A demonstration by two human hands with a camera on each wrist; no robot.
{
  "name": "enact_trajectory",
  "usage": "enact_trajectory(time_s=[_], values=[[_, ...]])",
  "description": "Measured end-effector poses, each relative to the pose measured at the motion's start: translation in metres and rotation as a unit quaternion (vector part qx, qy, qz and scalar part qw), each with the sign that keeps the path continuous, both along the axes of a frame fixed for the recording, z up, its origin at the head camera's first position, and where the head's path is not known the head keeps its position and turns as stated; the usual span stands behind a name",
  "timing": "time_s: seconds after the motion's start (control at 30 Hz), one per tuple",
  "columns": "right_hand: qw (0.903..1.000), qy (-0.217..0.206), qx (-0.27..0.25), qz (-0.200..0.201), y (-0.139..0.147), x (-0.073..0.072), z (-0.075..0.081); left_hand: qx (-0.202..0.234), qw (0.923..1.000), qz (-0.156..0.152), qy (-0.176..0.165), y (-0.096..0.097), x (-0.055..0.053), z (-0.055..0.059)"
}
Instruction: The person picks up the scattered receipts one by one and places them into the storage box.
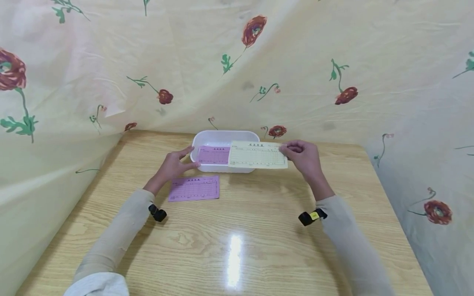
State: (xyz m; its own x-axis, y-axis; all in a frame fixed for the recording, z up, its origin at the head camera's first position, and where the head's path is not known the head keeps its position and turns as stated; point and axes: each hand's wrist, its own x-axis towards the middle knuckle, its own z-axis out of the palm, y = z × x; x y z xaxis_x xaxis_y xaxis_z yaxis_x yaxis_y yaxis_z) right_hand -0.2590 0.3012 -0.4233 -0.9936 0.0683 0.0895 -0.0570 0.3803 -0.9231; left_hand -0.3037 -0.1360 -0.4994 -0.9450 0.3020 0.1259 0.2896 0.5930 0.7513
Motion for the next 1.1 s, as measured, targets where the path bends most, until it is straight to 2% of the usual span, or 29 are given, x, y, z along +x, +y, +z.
enact_trajectory(time_s=[0.37, 0.63, 0.97, 1.1], values=[[0.9996, 0.014, -0.023, 0.004, -0.032, -0.035, 0.006, -0.008, 1.0, -0.001, -0.003, 0.0, 0.0, 0.002], [0.9991, 0.014, -0.039, -0.002, -0.051, -0.058, 0.001, -0.012, 0.9999, 0.002, -0.009, 0.001, 0.0, 0.002], [0.9991, 0.007, -0.042, 0.0, -0.079, -0.074, -0.016, -0.008, 0.9999, 0.0, -0.005, 0.001, -0.001, 0.001], [0.9999, 0.005, -0.011, -0.003, -0.089, -0.078, -0.022, -0.008, 0.9999, 0.0, -0.006, 0.001, 0.0, 0.002]])
